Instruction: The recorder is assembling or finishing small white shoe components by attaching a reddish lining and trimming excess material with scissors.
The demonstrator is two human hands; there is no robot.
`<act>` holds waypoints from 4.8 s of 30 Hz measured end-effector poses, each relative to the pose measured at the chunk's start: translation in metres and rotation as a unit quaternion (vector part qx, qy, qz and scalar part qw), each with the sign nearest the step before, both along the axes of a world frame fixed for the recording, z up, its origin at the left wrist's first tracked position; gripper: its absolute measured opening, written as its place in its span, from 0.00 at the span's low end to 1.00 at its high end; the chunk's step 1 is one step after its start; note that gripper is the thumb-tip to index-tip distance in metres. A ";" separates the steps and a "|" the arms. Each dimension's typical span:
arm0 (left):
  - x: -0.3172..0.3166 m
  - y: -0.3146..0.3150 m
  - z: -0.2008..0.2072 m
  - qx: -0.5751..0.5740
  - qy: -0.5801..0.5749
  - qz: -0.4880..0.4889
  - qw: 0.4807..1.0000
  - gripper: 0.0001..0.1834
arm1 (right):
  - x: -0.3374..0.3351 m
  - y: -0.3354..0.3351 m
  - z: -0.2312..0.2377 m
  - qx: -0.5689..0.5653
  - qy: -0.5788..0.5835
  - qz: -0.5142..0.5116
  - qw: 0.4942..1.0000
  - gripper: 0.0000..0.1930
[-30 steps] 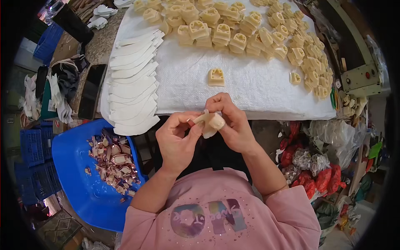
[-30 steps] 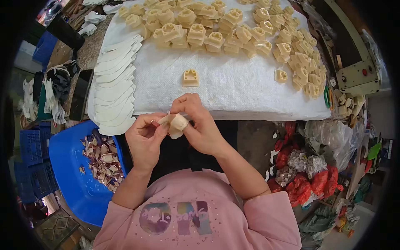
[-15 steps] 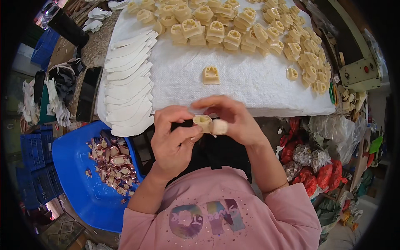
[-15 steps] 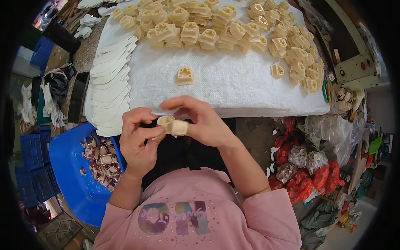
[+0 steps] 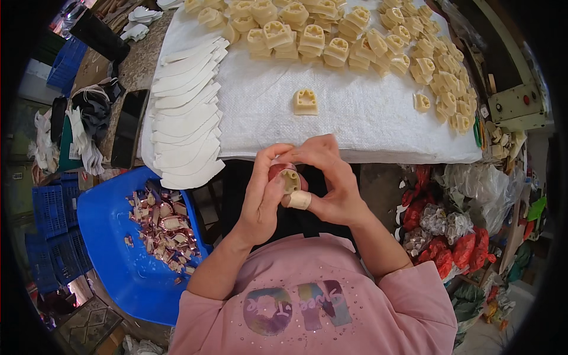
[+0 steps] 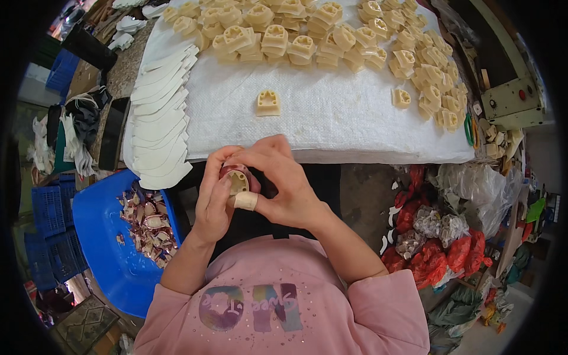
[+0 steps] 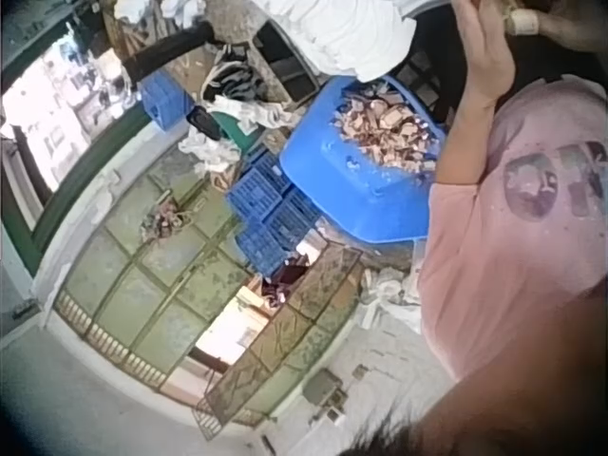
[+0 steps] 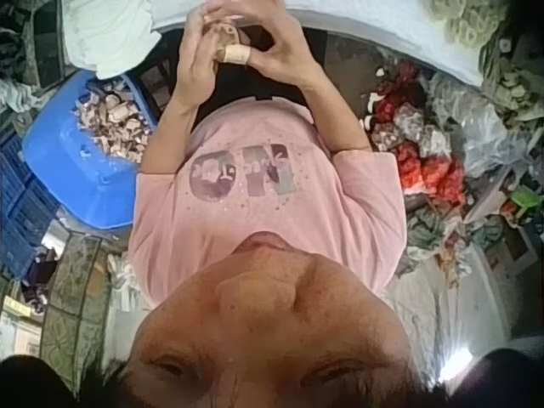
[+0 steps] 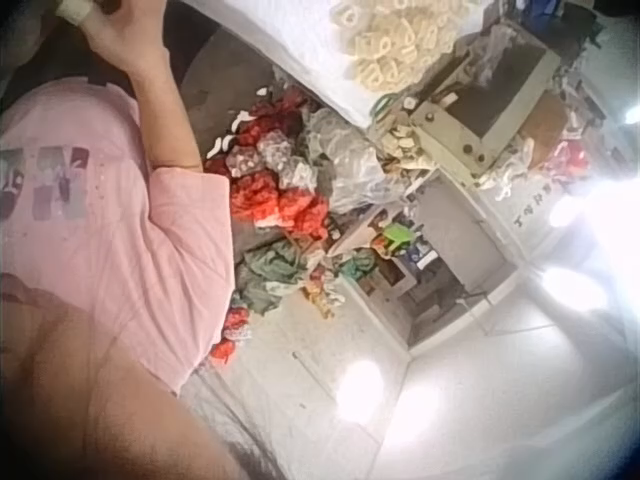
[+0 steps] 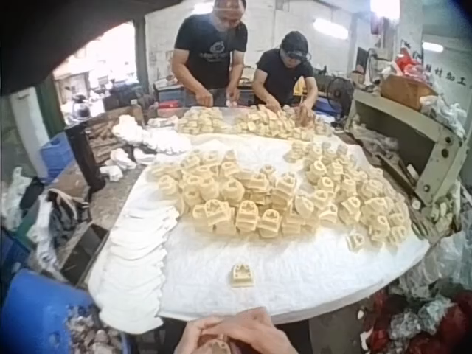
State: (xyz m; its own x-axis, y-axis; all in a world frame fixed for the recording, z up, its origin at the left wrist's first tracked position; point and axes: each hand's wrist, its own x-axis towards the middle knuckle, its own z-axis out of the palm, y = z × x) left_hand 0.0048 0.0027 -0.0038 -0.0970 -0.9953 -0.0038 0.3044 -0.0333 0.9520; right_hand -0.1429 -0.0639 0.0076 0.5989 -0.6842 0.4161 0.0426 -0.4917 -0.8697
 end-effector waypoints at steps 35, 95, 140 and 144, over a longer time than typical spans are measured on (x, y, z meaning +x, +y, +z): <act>-0.030 -0.002 -0.009 -0.059 -0.052 0.191 0.978 0.21 | 0.020 0.020 -0.027 0.111 -0.143 0.009 0.983 0.17; -0.002 -0.006 0.017 -0.129 -0.331 0.136 0.925 0.23 | -0.006 -0.014 -0.001 0.104 0.110 -0.030 0.988 0.09; 0.149 0.115 -0.041 0.162 -0.570 0.541 0.597 0.22 | 0.087 -0.007 -0.016 -0.157 0.162 0.023 0.974 0.17; 0.151 0.114 -0.038 0.129 -0.625 0.565 0.522 0.22 | 0.099 -0.016 -0.021 -0.188 0.159 -0.011 0.969 0.15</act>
State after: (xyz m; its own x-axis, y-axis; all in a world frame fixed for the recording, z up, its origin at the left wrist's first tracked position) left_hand 0.1558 0.1165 -0.0420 0.7915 -0.3643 0.4907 -0.5856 -0.6819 0.4383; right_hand -0.0441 -0.0796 -0.0133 0.7256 -0.5336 0.4345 -0.2124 -0.7743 -0.5961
